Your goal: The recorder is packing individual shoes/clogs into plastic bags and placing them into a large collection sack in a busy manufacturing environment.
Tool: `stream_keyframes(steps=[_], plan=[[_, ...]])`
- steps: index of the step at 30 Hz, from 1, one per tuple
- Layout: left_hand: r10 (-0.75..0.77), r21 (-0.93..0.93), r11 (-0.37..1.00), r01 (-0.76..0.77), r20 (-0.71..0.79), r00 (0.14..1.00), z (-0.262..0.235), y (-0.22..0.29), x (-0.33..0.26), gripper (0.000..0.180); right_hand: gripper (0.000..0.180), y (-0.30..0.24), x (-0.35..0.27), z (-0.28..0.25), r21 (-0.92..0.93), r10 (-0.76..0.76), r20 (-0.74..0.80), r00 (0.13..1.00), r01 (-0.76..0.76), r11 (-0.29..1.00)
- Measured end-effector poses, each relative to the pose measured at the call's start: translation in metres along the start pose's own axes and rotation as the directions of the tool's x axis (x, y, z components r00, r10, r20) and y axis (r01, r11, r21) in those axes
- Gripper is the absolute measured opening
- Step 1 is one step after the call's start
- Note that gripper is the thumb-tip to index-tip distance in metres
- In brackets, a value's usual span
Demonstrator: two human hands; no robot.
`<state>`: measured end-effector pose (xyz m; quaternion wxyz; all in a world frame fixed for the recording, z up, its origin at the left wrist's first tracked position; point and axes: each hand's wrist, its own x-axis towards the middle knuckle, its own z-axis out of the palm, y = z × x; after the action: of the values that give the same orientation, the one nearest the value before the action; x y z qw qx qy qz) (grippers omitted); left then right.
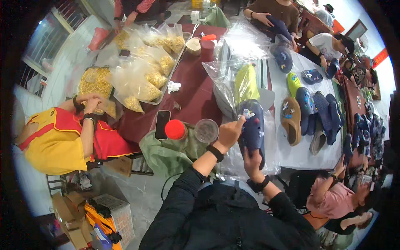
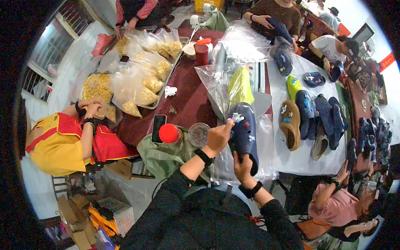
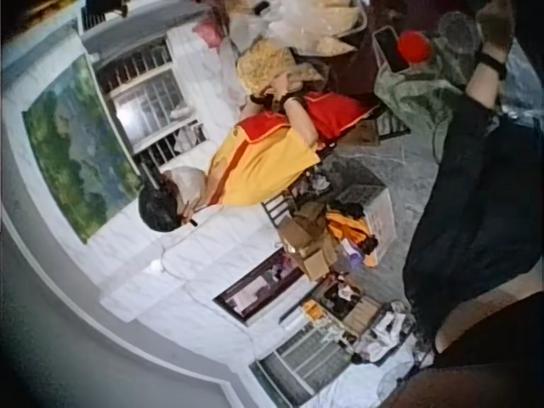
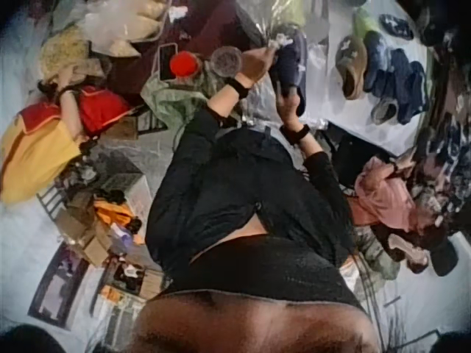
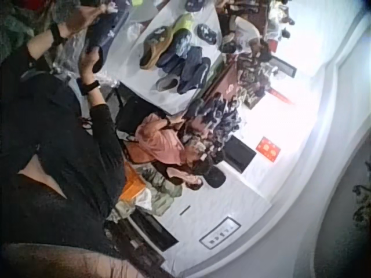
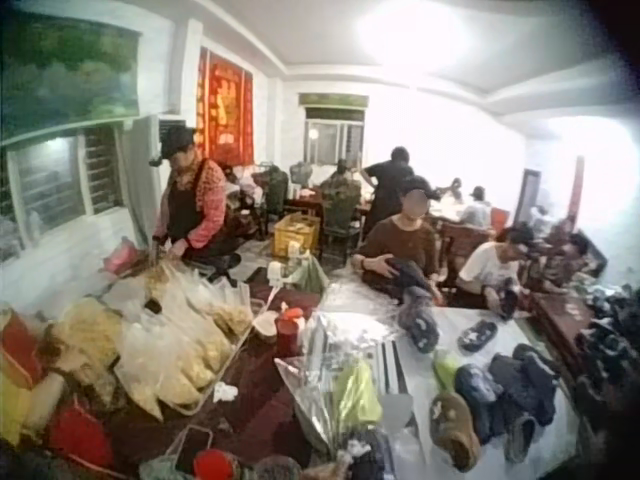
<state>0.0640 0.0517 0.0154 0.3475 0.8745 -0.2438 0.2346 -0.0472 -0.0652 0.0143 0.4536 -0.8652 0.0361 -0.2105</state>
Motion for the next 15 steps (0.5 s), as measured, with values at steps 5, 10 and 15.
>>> stream_keyframes(steps=[5,10,15], plan=[[0.028,0.065,0.997,-0.027,-0.011,1.0,-0.008,-0.008,-0.002,0.023,0.017,0.019,-0.019,0.001,-0.05,-0.089,0.119,0.989,0.096,0.994],[0.141,0.144,0.979,-0.143,0.026,0.99,-0.018,-0.012,-0.003,0.029,0.029,0.013,-0.028,-0.007,-0.098,-0.117,0.178,0.977,0.135,0.986],[0.179,0.131,0.974,-0.184,0.046,0.983,-0.019,-0.013,-0.001,0.04,0.025,0.028,-0.018,0.008,-0.145,-0.168,0.12,0.979,0.184,0.972]])
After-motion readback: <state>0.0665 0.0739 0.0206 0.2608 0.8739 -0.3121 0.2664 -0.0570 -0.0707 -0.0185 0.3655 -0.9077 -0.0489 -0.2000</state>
